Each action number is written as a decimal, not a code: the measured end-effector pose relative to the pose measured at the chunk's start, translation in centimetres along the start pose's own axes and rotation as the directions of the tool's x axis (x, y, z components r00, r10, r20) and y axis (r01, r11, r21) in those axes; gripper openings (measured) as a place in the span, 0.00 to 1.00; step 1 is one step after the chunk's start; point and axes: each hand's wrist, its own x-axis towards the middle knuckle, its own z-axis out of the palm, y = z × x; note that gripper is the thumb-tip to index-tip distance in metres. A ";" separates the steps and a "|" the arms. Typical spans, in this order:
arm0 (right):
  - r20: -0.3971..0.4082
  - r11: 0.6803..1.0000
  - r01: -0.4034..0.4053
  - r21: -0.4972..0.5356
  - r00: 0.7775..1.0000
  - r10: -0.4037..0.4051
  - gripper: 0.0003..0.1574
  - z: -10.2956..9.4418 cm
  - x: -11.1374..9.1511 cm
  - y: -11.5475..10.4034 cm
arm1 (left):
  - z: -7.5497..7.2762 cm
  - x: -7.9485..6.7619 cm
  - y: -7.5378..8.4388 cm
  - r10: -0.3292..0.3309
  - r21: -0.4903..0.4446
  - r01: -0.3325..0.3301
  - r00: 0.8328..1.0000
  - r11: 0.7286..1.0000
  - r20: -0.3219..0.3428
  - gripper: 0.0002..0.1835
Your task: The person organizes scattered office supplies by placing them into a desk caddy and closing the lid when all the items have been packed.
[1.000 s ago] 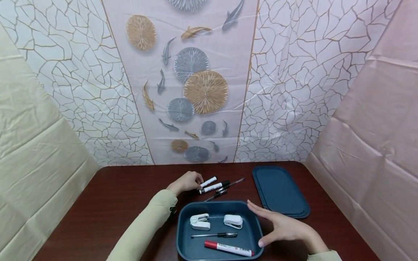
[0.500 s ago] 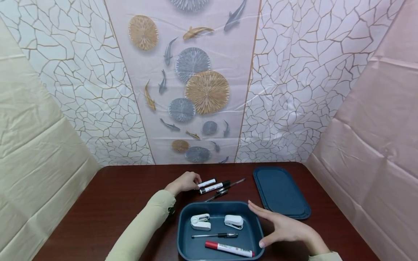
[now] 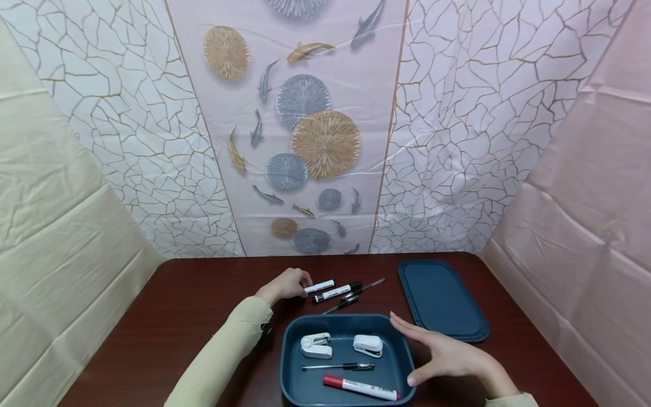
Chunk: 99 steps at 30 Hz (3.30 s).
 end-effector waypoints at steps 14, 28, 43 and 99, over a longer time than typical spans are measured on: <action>-0.006 1.000 0.007 -0.002 1.000 -0.007 0.60 0.0 0.0 0.0 | 0.0 0.1 -0.5 0.003 0.051 -0.003 1.000 0.999 -0.006 0.11; 0.000 1.000 0.003 0.012 1.000 -0.003 0.59 0.0 0.1 0.0 | -1.5 -0.4 -0.5 -0.017 0.041 0.017 1.000 0.999 0.007 0.11; -0.009 1.000 0.002 0.007 1.000 -0.002 0.59 0.1 0.1 -0.1 | -3.8 -0.2 0.4 -0.003 0.071 0.004 1.000 0.997 -0.015 0.12; 0.000 1.000 0.019 0.014 1.000 -0.019 0.60 0.0 -0.1 0.3 | -9.8 -0.7 3.7 0.144 0.144 -0.124 0.981 0.982 -0.131 0.11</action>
